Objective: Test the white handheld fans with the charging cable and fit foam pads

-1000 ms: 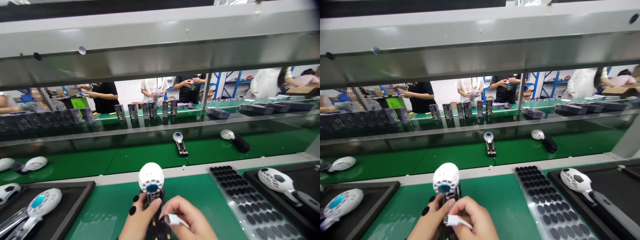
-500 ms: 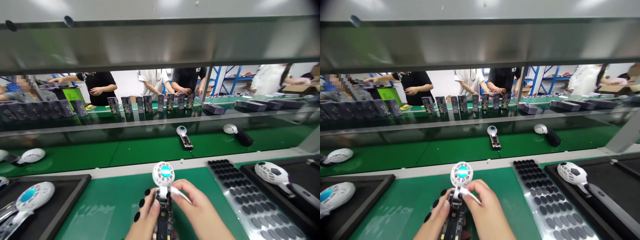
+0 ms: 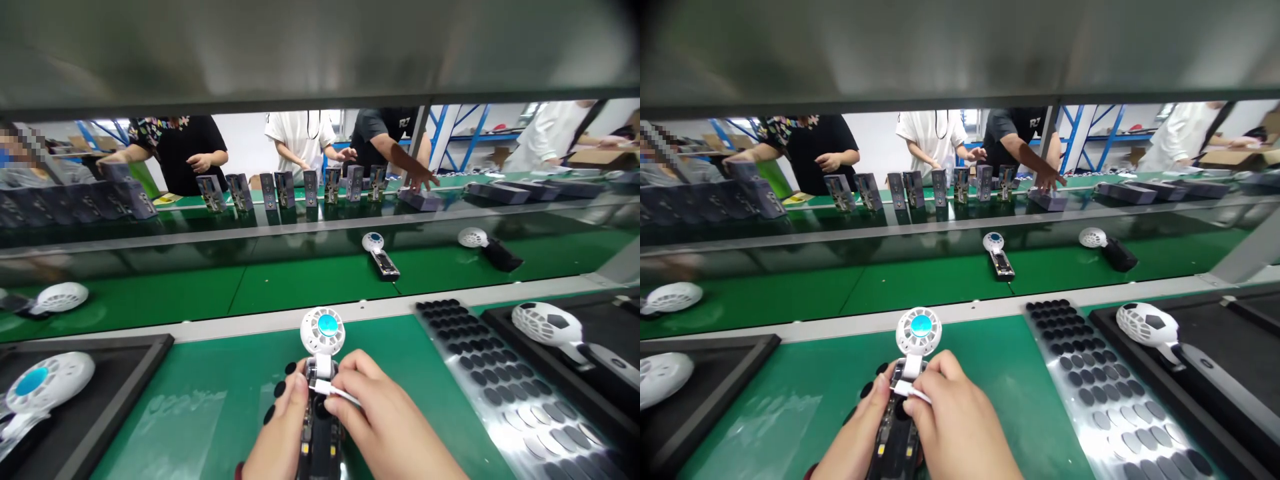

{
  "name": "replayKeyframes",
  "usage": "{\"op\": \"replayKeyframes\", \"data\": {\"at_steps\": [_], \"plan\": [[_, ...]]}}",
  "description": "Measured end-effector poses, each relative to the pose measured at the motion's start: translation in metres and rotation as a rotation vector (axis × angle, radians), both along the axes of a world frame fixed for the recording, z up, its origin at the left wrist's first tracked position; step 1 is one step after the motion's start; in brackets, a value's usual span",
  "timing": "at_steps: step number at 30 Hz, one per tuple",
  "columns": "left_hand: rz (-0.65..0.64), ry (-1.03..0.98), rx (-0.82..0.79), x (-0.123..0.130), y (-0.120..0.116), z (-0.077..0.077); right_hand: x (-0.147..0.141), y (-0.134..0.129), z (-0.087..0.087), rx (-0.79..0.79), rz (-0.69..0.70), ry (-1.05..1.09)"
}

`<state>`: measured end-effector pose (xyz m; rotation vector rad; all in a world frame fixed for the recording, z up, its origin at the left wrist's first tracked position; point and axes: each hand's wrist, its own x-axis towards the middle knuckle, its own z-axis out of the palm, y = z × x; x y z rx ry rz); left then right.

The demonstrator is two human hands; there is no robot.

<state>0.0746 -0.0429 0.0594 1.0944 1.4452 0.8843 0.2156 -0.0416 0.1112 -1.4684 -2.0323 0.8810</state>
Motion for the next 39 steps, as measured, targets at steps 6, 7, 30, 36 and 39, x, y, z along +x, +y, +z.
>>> {"op": "replayKeyframes", "data": {"at_steps": [6, 7, 30, 36, 39], "plan": [[-0.015, -0.034, 0.001, -0.003, 0.001, -0.002, -0.001, 0.0, 0.001, 0.018, -0.008, -0.042], [-0.018, -0.037, -0.002, -0.003, 0.001, -0.003, 0.0, 0.001, 0.002, 0.024, 0.004, -0.063], [-0.093, -0.817, -0.184, 0.012, 0.0, 0.018, -0.003, -0.004, -0.006, 0.408, 0.049, -0.355], [-0.023, -0.746, -0.195, 0.008, 0.001, 0.017, -0.011, -0.01, -0.011, 0.339, -0.103, -0.341], [-0.025, -0.682, -0.161, 0.008, 0.002, 0.017, -0.011, -0.009, -0.009, 0.143, -0.182, -0.139]]}}
